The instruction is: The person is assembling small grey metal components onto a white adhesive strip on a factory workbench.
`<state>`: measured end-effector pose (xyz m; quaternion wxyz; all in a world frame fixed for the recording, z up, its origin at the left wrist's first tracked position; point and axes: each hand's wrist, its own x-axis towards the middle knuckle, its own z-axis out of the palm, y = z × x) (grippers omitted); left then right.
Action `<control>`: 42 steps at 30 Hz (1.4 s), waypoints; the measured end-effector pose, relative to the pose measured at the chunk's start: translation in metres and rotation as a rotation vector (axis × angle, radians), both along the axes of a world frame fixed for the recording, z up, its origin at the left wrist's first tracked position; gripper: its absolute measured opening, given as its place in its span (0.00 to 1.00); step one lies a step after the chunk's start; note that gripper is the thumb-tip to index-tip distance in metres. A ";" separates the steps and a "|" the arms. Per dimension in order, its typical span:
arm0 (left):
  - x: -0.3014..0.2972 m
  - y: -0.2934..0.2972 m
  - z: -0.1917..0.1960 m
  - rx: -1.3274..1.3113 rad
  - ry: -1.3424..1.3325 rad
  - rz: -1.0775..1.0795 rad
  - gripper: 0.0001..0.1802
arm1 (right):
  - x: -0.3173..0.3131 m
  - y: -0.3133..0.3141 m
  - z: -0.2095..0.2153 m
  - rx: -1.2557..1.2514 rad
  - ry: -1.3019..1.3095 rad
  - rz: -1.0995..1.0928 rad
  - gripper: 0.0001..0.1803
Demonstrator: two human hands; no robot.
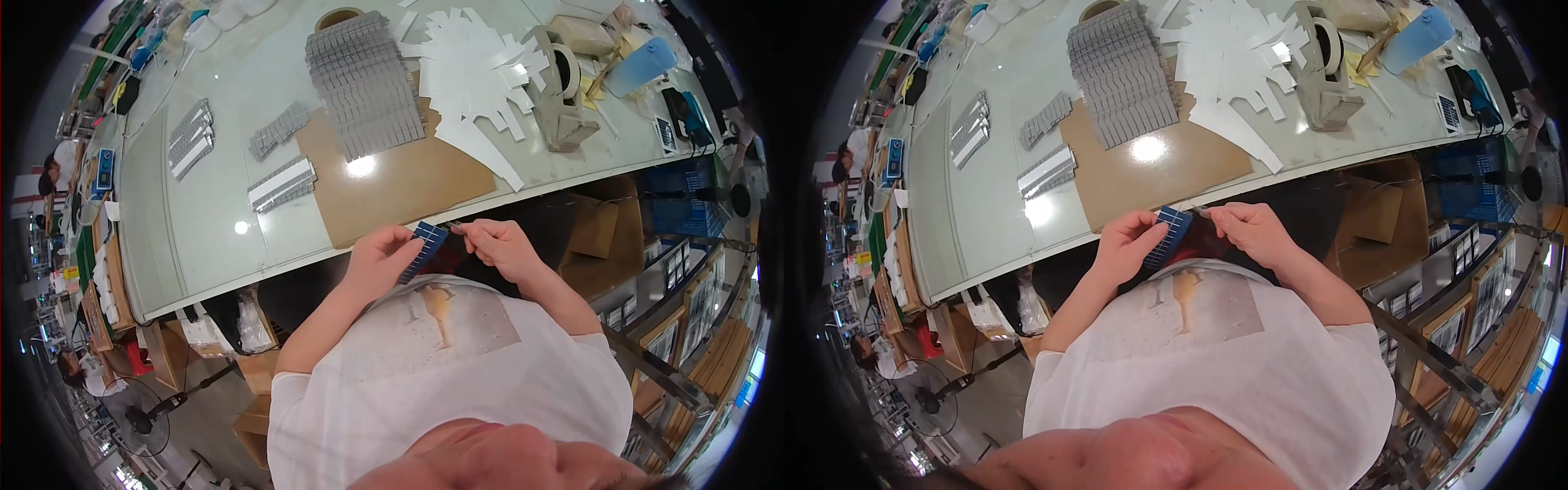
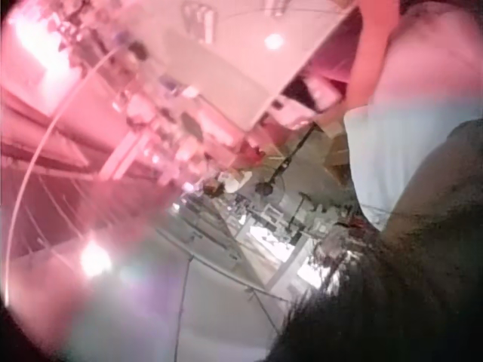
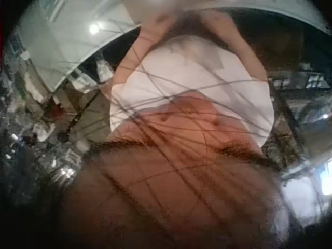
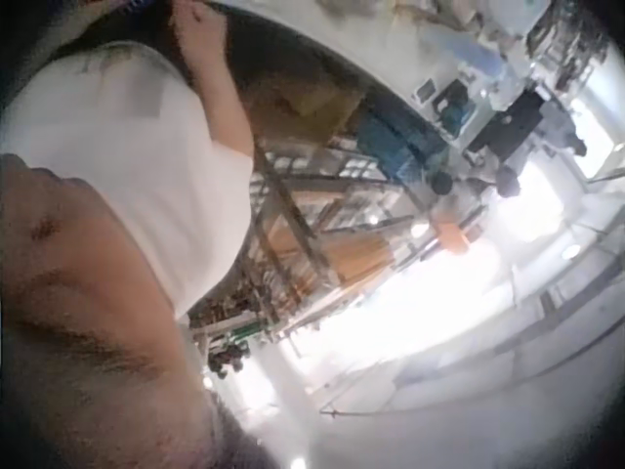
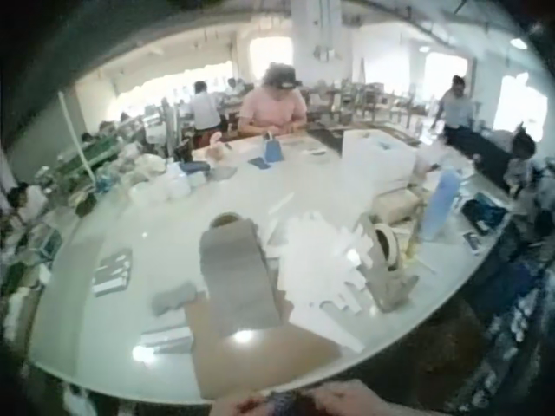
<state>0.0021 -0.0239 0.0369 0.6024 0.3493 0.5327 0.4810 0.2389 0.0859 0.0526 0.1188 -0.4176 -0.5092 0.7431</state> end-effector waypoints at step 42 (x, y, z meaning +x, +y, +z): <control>0.000 0.006 -0.017 0.048 0.367 -0.060 0.10 | 0.002 -0.004 -0.008 -0.033 -0.008 0.040 0.12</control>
